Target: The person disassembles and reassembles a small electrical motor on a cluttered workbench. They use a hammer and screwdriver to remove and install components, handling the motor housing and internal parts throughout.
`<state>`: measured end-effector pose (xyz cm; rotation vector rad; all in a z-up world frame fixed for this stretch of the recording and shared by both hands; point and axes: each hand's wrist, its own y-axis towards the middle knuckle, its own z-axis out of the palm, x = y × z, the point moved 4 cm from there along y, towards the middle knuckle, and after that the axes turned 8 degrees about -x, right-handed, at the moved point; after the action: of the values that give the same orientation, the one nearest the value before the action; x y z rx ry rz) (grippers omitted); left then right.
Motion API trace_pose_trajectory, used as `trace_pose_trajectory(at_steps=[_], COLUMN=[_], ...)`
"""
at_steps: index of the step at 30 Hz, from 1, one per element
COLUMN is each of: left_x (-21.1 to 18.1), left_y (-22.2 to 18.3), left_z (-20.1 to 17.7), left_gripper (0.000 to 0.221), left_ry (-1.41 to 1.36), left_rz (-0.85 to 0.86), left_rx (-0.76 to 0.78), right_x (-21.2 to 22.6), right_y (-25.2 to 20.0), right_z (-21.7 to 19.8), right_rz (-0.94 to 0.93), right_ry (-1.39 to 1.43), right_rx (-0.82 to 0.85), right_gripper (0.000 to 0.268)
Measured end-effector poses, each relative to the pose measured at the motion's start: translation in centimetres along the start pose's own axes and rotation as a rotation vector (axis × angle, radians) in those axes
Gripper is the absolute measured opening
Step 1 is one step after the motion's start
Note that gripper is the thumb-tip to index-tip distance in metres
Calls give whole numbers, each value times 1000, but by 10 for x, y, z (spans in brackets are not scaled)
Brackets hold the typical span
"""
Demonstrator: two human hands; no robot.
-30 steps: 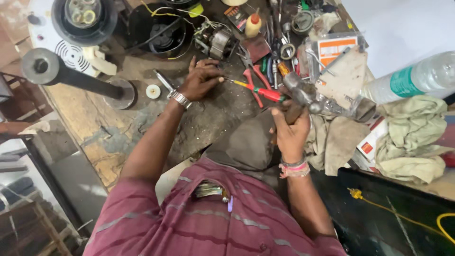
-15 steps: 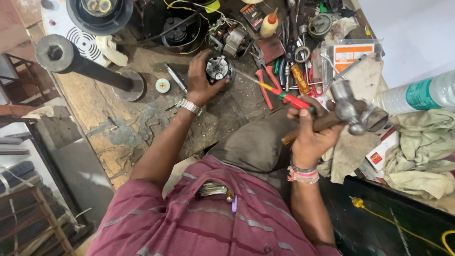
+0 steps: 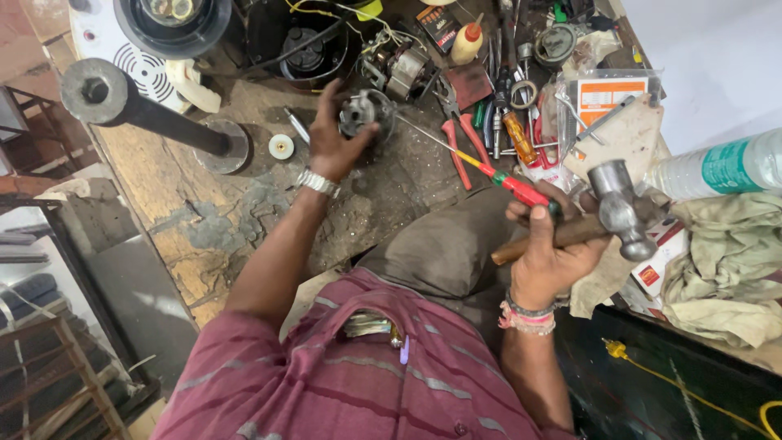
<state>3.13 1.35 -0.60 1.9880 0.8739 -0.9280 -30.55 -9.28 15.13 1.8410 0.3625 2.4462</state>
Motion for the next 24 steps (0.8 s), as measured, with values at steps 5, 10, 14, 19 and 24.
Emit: trace_pose_trajectory(at_steps=[5,10,14,19,24], left_x=[45,33,10,-13,-30], left_y=[-1,-6,-6,12,5], left_z=[6,25,28,4,-12], left_gripper=[51,53,60,60,89], left_ry=[-1124,-1525,-1564,-1041,284], left_rz=[-808,-1190,-1217,-848,13], left_rx=[-159,86,152,167,338], right_x=[10,12,12,13,8], right_y=[-1,-2,-4,-3,-7], right_z=[-13,-14,-15,-16,-8], right_rz=[-68,-102,-76,-77,-31], right_ry=[10,9,46,21,-20], right_rx=[-57,-52,-45,-44,21], right_gripper=[53,53,54,54,51])
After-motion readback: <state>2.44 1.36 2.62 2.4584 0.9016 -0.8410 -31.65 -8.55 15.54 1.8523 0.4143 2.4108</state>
